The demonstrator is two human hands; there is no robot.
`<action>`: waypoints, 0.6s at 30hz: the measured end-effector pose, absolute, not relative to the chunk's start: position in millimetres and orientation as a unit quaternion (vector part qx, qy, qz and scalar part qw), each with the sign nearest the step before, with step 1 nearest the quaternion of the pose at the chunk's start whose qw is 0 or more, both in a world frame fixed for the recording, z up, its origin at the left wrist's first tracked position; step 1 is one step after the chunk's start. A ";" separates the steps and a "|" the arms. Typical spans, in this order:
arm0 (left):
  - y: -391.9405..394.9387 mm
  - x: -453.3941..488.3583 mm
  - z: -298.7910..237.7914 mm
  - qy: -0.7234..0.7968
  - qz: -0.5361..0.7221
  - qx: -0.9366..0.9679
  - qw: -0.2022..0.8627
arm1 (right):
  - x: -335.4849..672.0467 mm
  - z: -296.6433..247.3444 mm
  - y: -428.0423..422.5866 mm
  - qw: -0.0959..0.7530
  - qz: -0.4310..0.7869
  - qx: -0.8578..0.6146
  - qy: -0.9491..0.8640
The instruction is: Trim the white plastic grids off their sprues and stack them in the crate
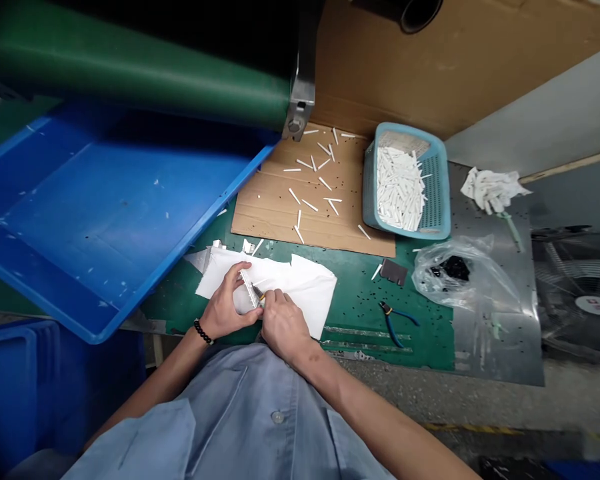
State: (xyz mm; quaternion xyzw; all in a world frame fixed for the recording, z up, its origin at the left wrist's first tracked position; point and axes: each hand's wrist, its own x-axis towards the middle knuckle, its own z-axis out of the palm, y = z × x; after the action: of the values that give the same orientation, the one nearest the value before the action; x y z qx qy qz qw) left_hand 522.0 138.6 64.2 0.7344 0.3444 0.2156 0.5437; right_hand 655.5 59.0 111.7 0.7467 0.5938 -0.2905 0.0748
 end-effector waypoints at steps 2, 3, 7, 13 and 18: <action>139.0 522.7 64.0 0.348 0.215 0.731 0.547 | 655.2 102.1 54.8 0.055 -0.278 0.748 0.600; 139.2 522.9 64.8 0.349 0.215 0.730 0.547 | 655.0 97.2 52.3 0.044 -0.270 0.748 0.605; 139.0 518.1 74.6 0.334 0.199 0.743 0.545 | 654.7 87.3 44.4 -0.002 -0.244 0.750 0.615; 131.3 501.5 85.4 0.449 0.276 0.771 0.358 | 669.6 116.4 42.8 -0.086 -0.302 0.791 0.525; 133.5 508.0 80.1 0.446 0.154 0.843 0.260 | 692.3 136.1 38.7 -0.091 -0.240 0.832 0.492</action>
State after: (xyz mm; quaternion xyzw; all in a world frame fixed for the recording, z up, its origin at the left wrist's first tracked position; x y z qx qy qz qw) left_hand 508.0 133.5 80.1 0.8427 0.4456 0.1542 0.2597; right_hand 692.3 38.7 136.1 0.8317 0.4923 -0.2401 -0.0912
